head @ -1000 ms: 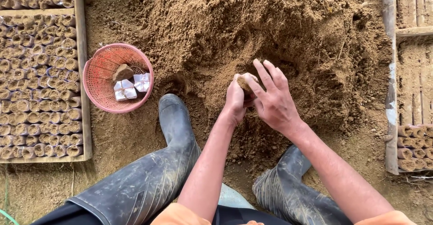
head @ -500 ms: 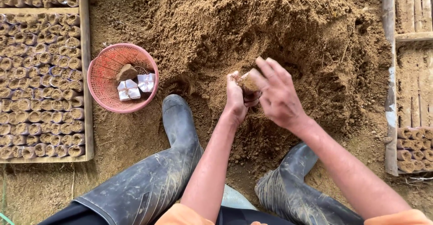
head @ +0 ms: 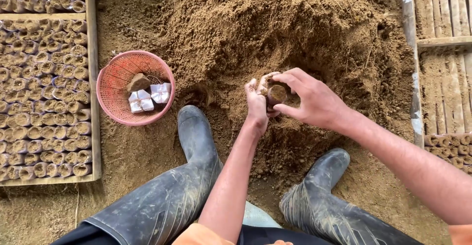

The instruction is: The person is manually preparing soil blocks for seedlings by filling small plastic sleeves with soil, compressing them, and organizing them into a wooden tray.

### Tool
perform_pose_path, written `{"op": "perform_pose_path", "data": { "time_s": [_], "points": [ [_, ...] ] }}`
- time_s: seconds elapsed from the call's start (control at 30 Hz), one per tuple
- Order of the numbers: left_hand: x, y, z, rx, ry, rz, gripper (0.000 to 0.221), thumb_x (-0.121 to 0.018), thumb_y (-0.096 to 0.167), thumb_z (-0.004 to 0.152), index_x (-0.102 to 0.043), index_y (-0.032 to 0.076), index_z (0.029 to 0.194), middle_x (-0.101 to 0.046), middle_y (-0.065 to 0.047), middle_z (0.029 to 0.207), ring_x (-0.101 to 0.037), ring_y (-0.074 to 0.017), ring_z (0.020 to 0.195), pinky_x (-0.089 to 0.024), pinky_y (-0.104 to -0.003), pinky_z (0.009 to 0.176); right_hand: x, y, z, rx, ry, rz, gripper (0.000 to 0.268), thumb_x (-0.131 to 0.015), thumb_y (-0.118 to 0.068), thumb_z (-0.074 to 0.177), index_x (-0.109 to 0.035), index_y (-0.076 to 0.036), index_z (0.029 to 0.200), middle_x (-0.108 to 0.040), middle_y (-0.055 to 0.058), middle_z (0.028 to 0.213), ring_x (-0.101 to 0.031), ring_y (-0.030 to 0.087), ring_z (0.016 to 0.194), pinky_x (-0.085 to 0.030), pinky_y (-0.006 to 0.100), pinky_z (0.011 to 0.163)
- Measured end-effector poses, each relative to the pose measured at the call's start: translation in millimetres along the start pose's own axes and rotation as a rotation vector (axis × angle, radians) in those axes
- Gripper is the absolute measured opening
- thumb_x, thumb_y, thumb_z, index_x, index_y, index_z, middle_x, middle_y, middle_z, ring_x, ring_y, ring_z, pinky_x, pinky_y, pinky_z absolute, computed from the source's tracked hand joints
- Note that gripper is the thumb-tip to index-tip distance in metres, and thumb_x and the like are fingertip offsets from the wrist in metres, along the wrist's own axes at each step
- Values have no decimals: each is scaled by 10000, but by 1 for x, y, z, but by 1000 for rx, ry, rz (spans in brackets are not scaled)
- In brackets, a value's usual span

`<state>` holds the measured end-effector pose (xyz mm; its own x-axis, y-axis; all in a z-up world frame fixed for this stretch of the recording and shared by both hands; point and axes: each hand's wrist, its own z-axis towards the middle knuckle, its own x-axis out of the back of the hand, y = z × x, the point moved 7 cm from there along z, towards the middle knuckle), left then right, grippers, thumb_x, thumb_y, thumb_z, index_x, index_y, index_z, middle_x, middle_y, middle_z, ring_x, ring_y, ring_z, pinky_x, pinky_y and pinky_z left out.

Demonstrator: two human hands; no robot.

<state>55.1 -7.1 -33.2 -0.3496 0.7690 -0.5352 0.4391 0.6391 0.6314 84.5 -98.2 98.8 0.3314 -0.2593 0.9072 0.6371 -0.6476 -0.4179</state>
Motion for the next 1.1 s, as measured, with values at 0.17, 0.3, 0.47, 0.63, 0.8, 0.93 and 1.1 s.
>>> {"op": "perform_pose_path", "data": {
  "time_s": [0.17, 0.3, 0.47, 0.63, 0.8, 0.93, 1.1],
  "points": [
    [-15, 17, -10, -132, -277, -134, 690, -42, 518, 1029, -344, 136, 1518, -502, -104, 818, -353, -103, 554, -240, -189, 421, -6, -13, 13, -145, -228, -32, 570, -725, -239, 897, -521, -96, 1409, -587, 153, 1260, -668, 306, 1116, -606, 414, 902],
    [-23, 23, -24, -102, -243, -34, 739, 4, 548, 1009, -299, 117, 1527, -350, 28, 670, -304, -58, 439, -179, -161, 350, -4, -27, 22, -261, -402, -85, 483, -667, -180, 935, -537, -87, 1390, -608, 166, 1253, -693, 307, 1098, -625, 416, 907],
    [-35, 28, -28, -29, -255, -40, 567, -87, 580, 995, -259, 222, 1399, -491, -36, 792, -377, -79, 471, -255, -192, 337, 2, -13, 34, -308, -417, -20, 346, -690, -124, 924, -631, -48, 1257, -671, 199, 1152, -736, 350, 1002, -658, 438, 820],
    [-44, 42, -36, 2, -279, 136, 1193, 88, 861, 883, -573, -65, 1244, -657, -169, 864, -625, -175, 653, -526, -272, 543, 43, -30, 33, -411, -455, -17, 268, -658, -39, 946, -649, -18, 1213, -694, 214, 1109, -753, 346, 959, -664, 432, 815],
    [-45, 88, -61, -152, -22, 622, 676, -176, 441, 1035, -582, -14, 1328, -619, -239, 1368, -631, -304, 1254, -498, -462, 1083, 92, -30, 21, -485, -480, -275, 257, -687, -109, 942, -675, -68, 1196, -799, 116, 1007, -761, 158, 652, -660, 188, 531],
    [-50, 88, -43, -236, -17, 845, 438, -403, 289, 1077, -760, 44, 1006, -485, 33, 532, -266, -57, 396, -236, -215, 362, 133, -38, -8, -590, -484, -339, 218, -681, -148, 966, -688, -87, 1176, -784, 122, 852, -642, 151, 482, -543, 212, 392],
    [-59, 112, -61, -563, 58, 1195, 259, -706, 113, 843, -767, 141, 1092, -748, -30, 1178, -718, -162, 1011, -596, -336, 872, 160, 2, -40, -576, -330, -248, 375, -716, -148, 902, -647, -35, 1253, -718, 175, 1128, -729, 280, 898, -644, 352, 735]
  ]
}}
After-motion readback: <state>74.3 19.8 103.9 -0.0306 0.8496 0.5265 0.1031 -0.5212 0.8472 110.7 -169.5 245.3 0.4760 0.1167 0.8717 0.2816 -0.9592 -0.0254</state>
